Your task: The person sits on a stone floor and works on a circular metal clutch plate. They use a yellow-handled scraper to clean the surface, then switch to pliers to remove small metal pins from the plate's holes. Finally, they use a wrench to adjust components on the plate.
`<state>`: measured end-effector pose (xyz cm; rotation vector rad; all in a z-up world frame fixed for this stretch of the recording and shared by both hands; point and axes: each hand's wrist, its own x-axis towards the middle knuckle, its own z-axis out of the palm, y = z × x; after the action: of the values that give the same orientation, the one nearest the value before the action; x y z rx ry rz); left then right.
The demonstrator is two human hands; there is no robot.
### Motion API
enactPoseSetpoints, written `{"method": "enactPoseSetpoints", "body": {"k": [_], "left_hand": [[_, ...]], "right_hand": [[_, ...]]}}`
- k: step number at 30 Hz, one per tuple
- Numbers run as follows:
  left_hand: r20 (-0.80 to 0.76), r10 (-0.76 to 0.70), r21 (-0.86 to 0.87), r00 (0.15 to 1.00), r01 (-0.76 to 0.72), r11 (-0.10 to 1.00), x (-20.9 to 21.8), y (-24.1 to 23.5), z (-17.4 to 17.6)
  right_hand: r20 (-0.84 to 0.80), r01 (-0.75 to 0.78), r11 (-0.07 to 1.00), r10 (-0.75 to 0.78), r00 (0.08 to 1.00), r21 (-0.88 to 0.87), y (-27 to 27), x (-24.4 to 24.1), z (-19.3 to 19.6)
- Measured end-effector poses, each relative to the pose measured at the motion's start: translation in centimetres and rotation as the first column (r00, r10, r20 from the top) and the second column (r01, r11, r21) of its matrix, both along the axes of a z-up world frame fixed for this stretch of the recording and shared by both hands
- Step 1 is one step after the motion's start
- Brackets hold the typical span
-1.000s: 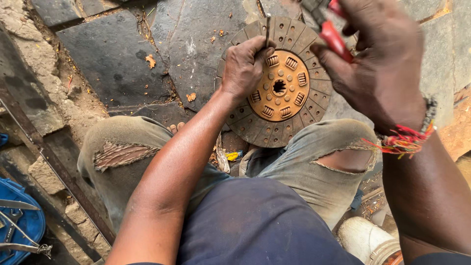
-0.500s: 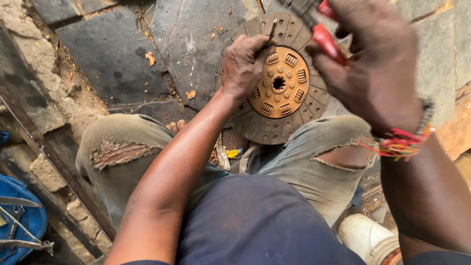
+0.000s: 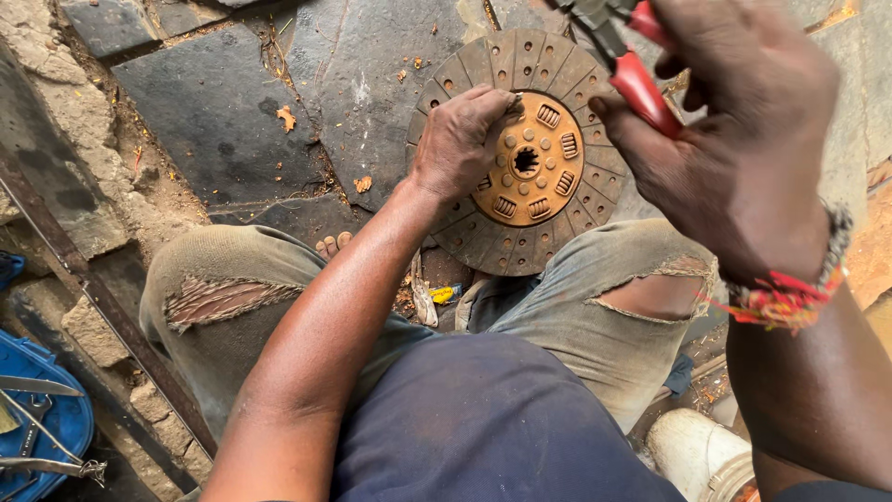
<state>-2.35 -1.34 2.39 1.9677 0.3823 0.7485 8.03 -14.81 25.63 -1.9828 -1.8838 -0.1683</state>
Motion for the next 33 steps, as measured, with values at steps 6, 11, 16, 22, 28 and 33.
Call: {"method": "enactPoseSetpoints", "body": {"k": [6, 11, 16, 22, 28, 33], "left_hand": [[-0.133, -0.043, 0.08, 0.99, 0.054, 0.995, 0.5, 0.9, 1.1], [-0.189, -0.092, 0.086, 0.978, 0.109, 0.99, 0.8, 1.1, 1.8], [-0.169, -0.109, 0.129, 0.98, 0.132, 0.983, 0.5, 1.2, 2.2], [-0.061, -0.094, 0.127, 0.994, 0.101, 0.987, 0.7, 0.8, 1.9], [-0.028, -0.104, 0.002, 0.994, 0.104, 0.995, 1.4, 1.6, 2.0], [-0.005, -0.111, 0.047, 0.994, 0.111, 0.993, 0.6, 1.1, 2.1]], "right_hand": [[-0.291, 0.118, 0.986, -0.079, 0.953, 0.117, -3.5, -0.5, -1.8], [-0.419, 0.21, 0.963, -0.122, 0.9, 0.17, -6.8, 0.2, -4.1], [-0.418, 0.298, 0.881, -0.13, 0.899, 0.368, -6.6, 0.8, -9.0], [-0.078, 0.392, 0.895, -0.415, 0.906, -0.211, -4.6, 0.2, -8.9], [-0.514, 0.37, 0.921, -0.26, 0.817, 0.122, -5.8, -0.1, -6.5], [-0.393, 0.314, 0.943, -0.248, 0.886, 0.113, -6.3, -0.1, -5.2]]}}
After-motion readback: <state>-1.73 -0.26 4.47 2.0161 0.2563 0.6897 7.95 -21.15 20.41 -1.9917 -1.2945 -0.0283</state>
